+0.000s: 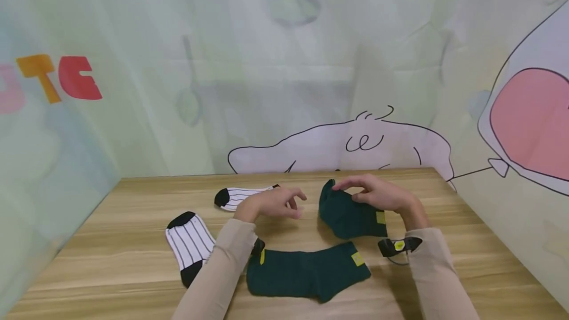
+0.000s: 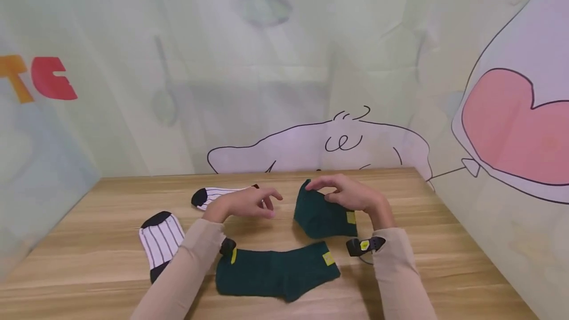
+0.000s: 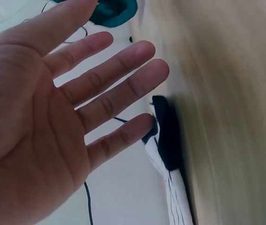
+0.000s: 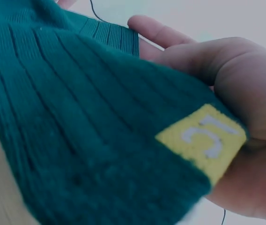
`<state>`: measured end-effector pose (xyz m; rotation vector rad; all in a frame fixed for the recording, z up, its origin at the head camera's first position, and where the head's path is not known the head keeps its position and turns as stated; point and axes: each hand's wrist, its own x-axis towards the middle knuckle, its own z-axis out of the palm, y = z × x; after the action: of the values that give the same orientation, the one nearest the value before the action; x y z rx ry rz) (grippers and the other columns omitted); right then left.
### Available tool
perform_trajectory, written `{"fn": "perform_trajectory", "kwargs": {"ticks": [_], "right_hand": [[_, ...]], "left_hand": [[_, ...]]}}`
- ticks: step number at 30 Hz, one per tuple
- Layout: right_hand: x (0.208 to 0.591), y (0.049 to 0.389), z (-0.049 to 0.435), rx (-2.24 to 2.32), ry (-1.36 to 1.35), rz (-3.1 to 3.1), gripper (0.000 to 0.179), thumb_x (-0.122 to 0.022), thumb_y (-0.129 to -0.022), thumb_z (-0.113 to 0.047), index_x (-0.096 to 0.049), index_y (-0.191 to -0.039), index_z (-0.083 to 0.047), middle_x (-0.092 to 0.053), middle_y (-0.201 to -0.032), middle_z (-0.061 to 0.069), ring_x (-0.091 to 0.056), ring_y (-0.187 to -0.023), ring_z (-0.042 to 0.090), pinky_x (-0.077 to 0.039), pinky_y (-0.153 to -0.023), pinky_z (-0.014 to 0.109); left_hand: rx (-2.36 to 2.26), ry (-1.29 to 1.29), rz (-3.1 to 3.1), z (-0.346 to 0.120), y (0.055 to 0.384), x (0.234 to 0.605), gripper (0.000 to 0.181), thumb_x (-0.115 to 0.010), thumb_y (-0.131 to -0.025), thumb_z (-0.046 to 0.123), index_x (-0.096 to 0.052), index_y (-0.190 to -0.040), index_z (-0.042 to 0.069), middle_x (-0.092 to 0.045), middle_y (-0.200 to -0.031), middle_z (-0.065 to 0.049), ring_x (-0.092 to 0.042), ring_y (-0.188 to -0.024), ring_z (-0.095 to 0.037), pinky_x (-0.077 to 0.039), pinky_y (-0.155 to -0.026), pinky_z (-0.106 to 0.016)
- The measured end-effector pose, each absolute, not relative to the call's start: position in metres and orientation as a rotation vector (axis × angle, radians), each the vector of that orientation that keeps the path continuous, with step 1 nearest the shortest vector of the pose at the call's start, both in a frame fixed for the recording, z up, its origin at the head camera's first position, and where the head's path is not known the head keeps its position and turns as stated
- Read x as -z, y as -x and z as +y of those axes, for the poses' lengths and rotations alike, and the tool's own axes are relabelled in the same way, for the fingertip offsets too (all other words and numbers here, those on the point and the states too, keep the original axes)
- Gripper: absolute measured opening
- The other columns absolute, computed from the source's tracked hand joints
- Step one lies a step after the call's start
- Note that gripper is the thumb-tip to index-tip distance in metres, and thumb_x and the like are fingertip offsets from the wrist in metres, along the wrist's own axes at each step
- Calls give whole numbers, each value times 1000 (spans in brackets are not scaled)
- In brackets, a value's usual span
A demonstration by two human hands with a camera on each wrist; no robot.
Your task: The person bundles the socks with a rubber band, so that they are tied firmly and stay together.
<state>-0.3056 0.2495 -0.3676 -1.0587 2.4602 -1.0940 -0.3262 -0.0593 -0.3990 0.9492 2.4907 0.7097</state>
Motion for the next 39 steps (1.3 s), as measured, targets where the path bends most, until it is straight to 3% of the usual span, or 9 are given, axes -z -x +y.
{"fn": "perform_trajectory", "kwargs": {"ticks": [14, 26, 34, 39], "right_hand": [[370, 301, 238, 1130, 1155, 2323, 39, -54, -99, 3, -63, -133, -14, -61, -136, 1, -50, -132, 20, -34, -108, 60], [365, 297, 232, 1164, 1260, 2217, 34, -55, -101, -2, -61, -133, -10, -61, -135, 4, -53, -128, 19, -41, -106, 46], [359, 294, 229, 1188, 1271, 2177, 34, -54, -101, -3, -60, -135, -7, -61, -136, 7, -53, -128, 18, -43, -105, 44], [357, 295, 231, 1183, 1282, 2168, 34, -54, -102, -4, -59, -135, -5, -61, -135, 9, -55, -126, 19, -45, -103, 33]], "left_hand": [[-612, -961, 2519, -51, 324, 402, 54, -64, -99, 26, -42, -148, 14, -67, -121, -9, -63, -104, -18, -49, -95, -38], [-708, -1009, 2542, -49, 326, 400, 60, -62, -101, 21, -34, -153, 14, -61, -134, -11, -62, -110, -21, -49, -97, -39], [-798, -1075, 2537, -50, 327, 398, 49, -64, -99, 17, -47, -145, 18, -66, -118, -6, -61, -103, -18, -49, -94, -37], [-848, -1096, 2541, -52, 326, 394, 30, -65, -99, 16, -59, -128, 15, -67, -105, 0, -61, -94, -15, -51, -89, -35]]}}
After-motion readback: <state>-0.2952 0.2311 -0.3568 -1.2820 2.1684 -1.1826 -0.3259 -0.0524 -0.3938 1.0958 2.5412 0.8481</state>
